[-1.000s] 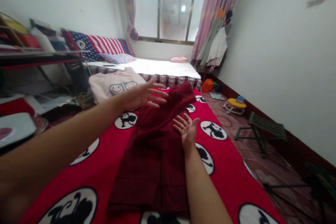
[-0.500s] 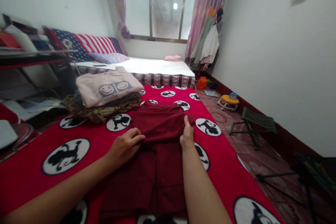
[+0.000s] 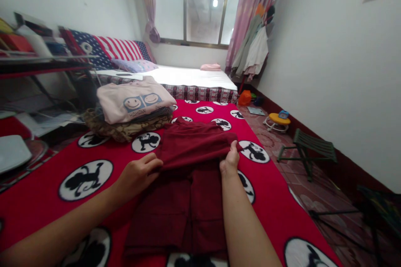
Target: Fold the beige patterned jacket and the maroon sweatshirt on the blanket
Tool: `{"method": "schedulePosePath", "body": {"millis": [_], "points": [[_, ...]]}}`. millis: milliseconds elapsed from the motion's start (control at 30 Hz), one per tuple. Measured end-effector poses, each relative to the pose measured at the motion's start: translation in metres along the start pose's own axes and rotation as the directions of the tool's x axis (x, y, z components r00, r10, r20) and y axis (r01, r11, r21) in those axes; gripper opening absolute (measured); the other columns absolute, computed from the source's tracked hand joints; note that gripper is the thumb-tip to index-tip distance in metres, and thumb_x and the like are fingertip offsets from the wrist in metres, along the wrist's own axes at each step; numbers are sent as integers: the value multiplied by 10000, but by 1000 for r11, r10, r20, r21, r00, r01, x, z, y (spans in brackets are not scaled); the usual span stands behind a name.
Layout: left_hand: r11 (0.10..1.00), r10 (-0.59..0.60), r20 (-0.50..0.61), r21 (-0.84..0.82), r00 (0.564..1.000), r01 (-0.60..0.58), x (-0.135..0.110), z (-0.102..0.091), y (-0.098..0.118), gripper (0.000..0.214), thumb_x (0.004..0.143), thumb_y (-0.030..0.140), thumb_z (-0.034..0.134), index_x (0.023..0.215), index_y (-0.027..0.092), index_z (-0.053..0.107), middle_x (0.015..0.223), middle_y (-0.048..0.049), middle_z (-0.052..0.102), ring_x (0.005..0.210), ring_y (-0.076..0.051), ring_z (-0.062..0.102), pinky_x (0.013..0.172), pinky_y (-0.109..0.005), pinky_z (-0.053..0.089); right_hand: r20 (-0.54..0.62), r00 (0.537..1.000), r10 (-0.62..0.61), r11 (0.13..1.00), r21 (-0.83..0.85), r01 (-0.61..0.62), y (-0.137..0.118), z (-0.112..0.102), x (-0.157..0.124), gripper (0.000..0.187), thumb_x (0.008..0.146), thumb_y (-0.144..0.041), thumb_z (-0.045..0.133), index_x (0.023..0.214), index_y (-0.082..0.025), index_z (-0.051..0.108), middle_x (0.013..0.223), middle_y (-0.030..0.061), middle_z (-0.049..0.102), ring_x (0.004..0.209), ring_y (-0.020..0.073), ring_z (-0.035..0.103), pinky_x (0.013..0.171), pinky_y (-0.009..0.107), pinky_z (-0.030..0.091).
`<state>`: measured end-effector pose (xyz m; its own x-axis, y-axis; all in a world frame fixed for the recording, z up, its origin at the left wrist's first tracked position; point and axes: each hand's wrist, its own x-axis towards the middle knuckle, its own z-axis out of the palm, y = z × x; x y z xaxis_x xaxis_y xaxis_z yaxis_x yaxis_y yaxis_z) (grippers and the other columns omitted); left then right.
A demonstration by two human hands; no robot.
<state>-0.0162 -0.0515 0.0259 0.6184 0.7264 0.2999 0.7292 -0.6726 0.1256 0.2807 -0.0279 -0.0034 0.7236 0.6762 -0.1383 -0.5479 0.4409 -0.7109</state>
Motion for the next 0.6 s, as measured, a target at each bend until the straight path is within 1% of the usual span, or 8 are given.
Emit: {"method": "schedulePosePath", "body": {"millis": [100,200,300,367,400,467,533,600], "points": [[999,-41,-85,-27,995,39,-4,-3,0,181,854,119,476,905,185,636,863,-29,633,741,-152,604,633,-249,376,-33,998,-55,998,3,55,1,-2,1,315,914,-425,506,1026,-169,651,867,22,740,816,145,705,872,300,565],[994,-79,-18,-82,997,77,-1,-13,11,116,839,280,587,804,189,650,724,-8,644,669,-160,592,583,-260,335,-94,988,-119,993,-12,119,1,-4,3,334,884,-456,533,1015,-171,650,895,28,737,872,158,702,885,312,560],[959,-73,63,-268,995,88,15,-23,19,431,837,539,570,601,181,617,584,-5,598,569,-139,550,545,-264,327,-83,989,-119,993,2,120,0,-4,4,360,878,-473,526,1020,-168,655,933,40,738,927,162,693,932,317,535],[903,-37,19,-427,999,42,34,-22,19,525,906,551,451,590,175,636,653,-27,634,626,-133,584,609,-257,397,-53,995,-89,996,25,91,-2,-3,3,373,891,-471,495,1027,-166,659,964,47,737,960,163,686,961,327,518],[873,-14,-15,-487,1000,5,45,-17,18,516,934,524,407,678,174,686,768,-45,675,721,-140,620,687,-252,436,-47,996,-73,997,37,74,-3,-2,3,367,901,-459,477,1030,-168,659,979,46,736,969,161,683,973,330,510],[848,34,-18,-528,999,-38,65,-1,13,466,944,502,390,1037,179,714,1139,-90,664,1032,-181,620,910,-275,442,-56,997,-44,997,55,48,-4,-1,2,349,920,-429,440,1032,-180,657,1001,35,732,974,154,680,990,333,499],[899,46,64,-439,997,-13,80,21,9,616,887,589,455,1359,199,530,1452,-131,451,1327,-263,432,1101,-391,321,-80,996,-34,998,57,39,-3,-3,3,336,923,-418,424,1024,-193,652,1008,24,730,969,152,680,998,337,493],[957,16,144,-290,989,27,87,40,7,849,781,725,506,1469,247,373,1571,-141,239,1446,-342,199,1158,-536,157,-87,995,-42,998,40,45,-2,-6,6,331,908,-437,437,1009,-204,649,1004,23,730,970,158,678,999,345,491]]}}
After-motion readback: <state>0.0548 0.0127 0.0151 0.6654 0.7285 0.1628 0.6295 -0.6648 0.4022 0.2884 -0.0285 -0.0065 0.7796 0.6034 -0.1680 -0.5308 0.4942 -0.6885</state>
